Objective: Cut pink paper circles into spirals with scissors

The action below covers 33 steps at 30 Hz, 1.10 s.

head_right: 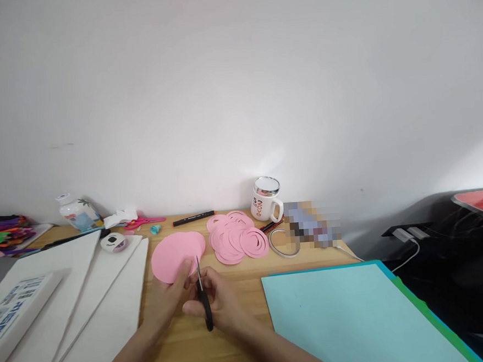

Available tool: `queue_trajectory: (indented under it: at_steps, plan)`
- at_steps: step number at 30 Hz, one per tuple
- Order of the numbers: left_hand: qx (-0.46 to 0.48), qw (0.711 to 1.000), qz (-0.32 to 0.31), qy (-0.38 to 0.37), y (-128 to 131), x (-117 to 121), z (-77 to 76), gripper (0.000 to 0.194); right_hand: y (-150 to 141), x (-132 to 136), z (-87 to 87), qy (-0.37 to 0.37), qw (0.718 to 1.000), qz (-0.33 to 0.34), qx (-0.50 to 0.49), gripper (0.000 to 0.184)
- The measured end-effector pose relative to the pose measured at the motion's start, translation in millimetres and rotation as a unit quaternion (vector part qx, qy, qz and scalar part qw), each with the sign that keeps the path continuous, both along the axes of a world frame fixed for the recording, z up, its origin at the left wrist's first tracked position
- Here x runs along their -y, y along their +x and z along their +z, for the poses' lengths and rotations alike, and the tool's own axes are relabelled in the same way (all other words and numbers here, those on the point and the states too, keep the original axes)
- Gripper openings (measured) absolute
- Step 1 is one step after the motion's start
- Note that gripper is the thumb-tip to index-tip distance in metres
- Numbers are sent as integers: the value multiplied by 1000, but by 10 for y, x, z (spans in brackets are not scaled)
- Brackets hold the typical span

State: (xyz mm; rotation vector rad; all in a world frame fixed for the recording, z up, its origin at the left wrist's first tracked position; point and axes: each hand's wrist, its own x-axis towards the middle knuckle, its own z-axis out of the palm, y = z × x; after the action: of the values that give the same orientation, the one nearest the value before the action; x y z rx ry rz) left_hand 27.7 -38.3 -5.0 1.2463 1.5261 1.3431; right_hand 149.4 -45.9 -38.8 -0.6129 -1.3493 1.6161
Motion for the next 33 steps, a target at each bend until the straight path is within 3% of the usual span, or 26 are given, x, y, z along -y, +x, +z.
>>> queue_trajectory:
  at_steps: [17, 26, 33]
  plan:
    - [42, 998, -7, -48, 41, 52, -40, 32, -58, 55, 31, -22, 998, -51, -30, 44]
    - [56, 996, -14, -65, 58, 64, -36, 38, -94, 98, -33, -27, 996, -80, -19, 38]
    - [62, 995, -21, -69, 73, 79, 40, 33, -88, 76, -24, -47, 994, -82, -57, 46]
